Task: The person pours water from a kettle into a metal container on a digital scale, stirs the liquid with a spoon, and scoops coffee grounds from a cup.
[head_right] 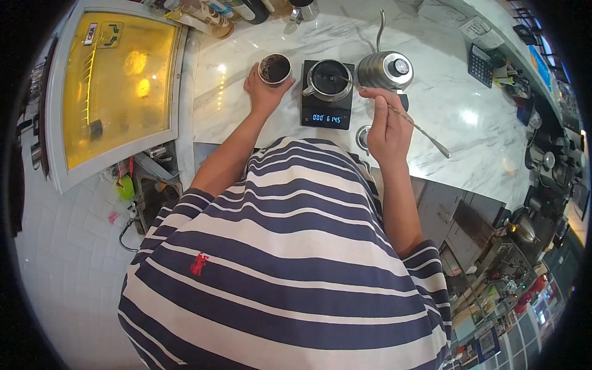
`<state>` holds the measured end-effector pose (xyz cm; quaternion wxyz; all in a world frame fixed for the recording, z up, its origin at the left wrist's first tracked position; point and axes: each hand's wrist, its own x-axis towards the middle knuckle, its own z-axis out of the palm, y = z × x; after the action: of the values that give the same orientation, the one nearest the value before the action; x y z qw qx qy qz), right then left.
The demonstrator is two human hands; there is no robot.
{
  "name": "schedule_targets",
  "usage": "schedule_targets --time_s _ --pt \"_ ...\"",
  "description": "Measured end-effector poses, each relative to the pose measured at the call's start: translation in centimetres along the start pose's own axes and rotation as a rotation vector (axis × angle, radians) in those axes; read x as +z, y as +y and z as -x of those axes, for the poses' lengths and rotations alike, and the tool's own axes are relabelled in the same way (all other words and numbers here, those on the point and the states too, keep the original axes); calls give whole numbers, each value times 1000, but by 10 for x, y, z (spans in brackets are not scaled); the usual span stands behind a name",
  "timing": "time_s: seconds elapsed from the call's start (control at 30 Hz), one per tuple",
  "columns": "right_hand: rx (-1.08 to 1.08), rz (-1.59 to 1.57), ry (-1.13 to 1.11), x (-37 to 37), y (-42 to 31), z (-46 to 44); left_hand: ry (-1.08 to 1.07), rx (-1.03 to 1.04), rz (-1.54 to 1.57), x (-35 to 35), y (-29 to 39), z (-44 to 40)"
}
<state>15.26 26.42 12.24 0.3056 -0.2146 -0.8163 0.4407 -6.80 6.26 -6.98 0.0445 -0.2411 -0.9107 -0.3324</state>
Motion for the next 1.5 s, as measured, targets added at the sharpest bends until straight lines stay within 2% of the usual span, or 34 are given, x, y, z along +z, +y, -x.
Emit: schedule_targets --time_s 0.13,0.23,0.33,0.43,0.53,0.57,0.67,0.8,1.07,1.2,1.3,1.5 --pt "-28 48 4 0 -1 -3 21 -23 -31 -11 -1 13" --pt "88 91 -42 -9 -6 2 59 62 -120 -20 -3 26" --pt "-80 17 11 -4 -1 2 9 94 -209 -29 -7 35" --pt "-97 41 -25 3 -3 1 2 95 -241 -31 -4 36" --pt "31 101 -42 1 -12 0 0 96 -240 -32 -4 35" --pt "0 120 -8 1 -8 -1 3 98 -242 -33 -4 35" --pt "92 150 -43 -11 -11 2 11 110 -238 -31 -5 35" --pt "-53 89 -3 -1 -10 8 29 121 -230 -31 -4 35" --pt "8 165 23 -1 -13 3 15 128 -223 -31 -10 36" --pt "18 204 -42 -4 -18 7 19 141 -214 -31 -13 36" --pt "-125 141 4 11 -18 1 17 150 -218 -30 -13 37" --pt "-7 203 -8 2 -24 -8 -15 161 -232 -34 -20 41"
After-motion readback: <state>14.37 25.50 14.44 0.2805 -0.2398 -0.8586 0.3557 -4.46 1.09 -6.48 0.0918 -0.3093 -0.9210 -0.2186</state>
